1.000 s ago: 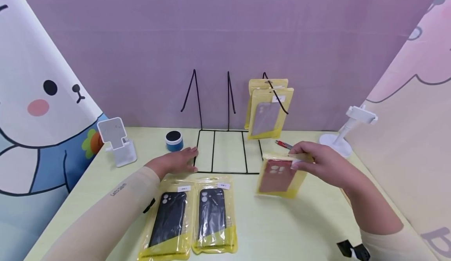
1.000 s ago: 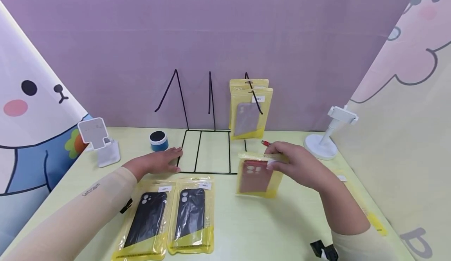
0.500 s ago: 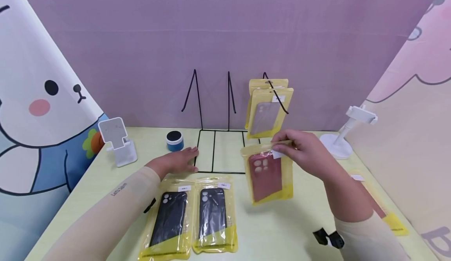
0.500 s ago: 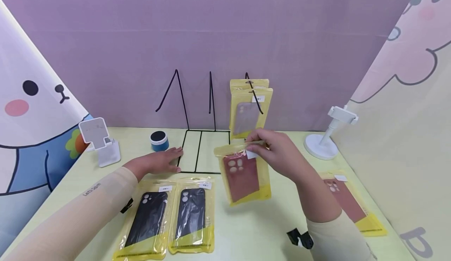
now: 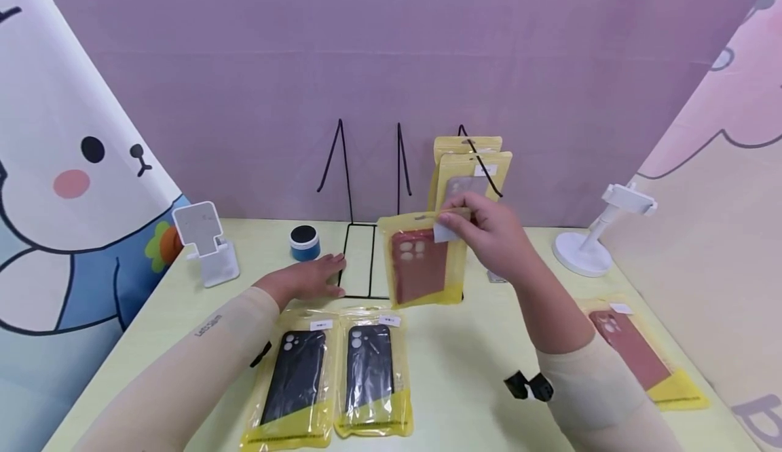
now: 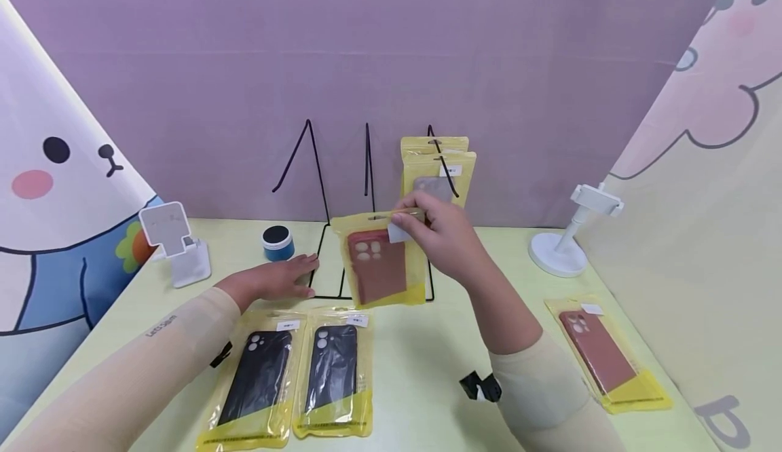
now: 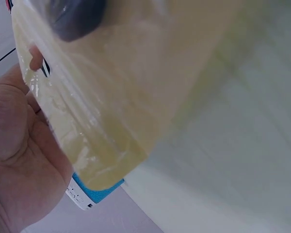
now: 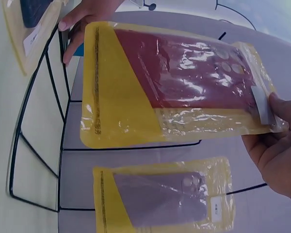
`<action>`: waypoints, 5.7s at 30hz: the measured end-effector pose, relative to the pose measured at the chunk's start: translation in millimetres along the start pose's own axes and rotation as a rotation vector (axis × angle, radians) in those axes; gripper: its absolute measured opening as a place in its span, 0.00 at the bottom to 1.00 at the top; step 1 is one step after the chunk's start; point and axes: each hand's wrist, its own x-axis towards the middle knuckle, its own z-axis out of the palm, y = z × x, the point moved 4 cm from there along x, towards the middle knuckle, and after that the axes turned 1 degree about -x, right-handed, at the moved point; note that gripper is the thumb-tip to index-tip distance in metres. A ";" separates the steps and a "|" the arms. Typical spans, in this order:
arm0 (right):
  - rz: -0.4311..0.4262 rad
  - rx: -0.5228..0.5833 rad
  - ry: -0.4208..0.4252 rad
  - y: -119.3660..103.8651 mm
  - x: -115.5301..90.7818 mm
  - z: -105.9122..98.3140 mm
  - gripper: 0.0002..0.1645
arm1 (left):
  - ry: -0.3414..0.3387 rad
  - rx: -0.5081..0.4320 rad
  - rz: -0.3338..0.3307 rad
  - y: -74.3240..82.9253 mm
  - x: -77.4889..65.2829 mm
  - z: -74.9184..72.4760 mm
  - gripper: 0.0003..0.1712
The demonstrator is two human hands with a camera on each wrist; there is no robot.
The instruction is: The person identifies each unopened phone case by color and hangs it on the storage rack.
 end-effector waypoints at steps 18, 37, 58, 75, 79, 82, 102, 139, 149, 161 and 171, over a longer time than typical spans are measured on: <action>0.109 0.048 0.016 5.5 40.3 16.9 0.15 | -0.011 -0.009 -0.019 -0.1 0.1 -1.0 0.47; 0.192 -0.271 -0.063 5.5 64.4 13.7 0.17 | -0.006 -0.028 -0.018 -0.7 0.8 -0.6 0.47; 0.303 -0.427 -0.107 16.4 121.3 12.1 0.20 | -0.001 0.024 -0.005 2.4 4.5 -0.1 0.47; 0.379 -0.485 -0.093 32.0 151.2 14.9 0.22 | -0.017 0.023 -0.039 5.1 4.7 -0.5 0.47; 0.408 -0.473 -0.089 34.9 152.3 14.6 0.23 | -0.019 0.016 -0.041 6.7 5.3 0.0 0.48; 0.423 -0.468 -0.078 37.5 152.5 13.9 0.23 | -0.019 0.013 -0.035 8.5 5.1 0.1 0.47; 0.205 -0.427 0.054 15.1 117.7 12.3 0.31 | -0.010 -0.008 -0.029 6.7 5.4 0.8 0.47; 0.154 -0.344 -0.062 88.8 -66.8 -18.9 0.30 | -0.013 0.024 -0.008 0.6 4.8 0.9 0.47; 0.277 -0.352 -0.012 132.1 -101.7 -53.6 0.29 | -0.008 0.023 -0.014 1.4 3.6 0.6 0.47; 0.519 -0.480 -0.126 188.9 -134.8 -102.0 0.40 | -0.012 0.023 -0.019 3.6 1.8 1.7 0.47; 0.676 -0.581 -0.348 254.7 -166.0 -130.5 0.52 | -0.016 0.038 -0.016 4.2 0.9 0.7 0.47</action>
